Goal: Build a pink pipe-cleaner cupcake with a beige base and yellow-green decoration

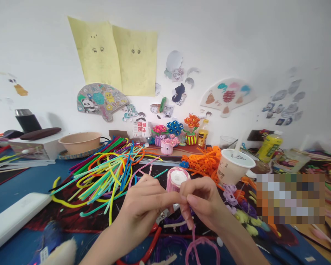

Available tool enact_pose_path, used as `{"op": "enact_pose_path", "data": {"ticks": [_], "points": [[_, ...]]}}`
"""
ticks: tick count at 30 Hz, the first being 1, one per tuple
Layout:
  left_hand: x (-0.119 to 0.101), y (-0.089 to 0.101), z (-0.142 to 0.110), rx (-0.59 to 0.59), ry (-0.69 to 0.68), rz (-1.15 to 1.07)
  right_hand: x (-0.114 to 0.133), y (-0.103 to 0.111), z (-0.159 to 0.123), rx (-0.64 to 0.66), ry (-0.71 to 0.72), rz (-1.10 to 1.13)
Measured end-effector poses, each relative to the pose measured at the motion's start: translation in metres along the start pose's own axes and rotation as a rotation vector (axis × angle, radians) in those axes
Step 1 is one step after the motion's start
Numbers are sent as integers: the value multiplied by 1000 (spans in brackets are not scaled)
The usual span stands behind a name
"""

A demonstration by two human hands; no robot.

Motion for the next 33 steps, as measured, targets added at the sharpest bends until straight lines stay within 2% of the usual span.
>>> {"op": "enact_pose_path", "data": {"ticks": [13,25,29,33], "points": [[-1,0,1,-3,7,3,1,-1,-1,-4,-27,5],[0,-1,-1,-3,-25,4,1,-1,0,3,15,20],[1,-3,-4,-36,-66,146,7,-2,-1,-92,162,-79],[-2,-3,-7,-46,-88,351,18,-3,-10,-330,432,-438]]}}
Point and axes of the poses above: each hand's wrist, its own z-axis towards the middle knuckle, its own y-axis out of the back of the hand, x = y × z, the point moved 2 cm from there along z, towards the middle knuckle, and after that the axes turned 8 degrees about -y, right-handed, at the moved point
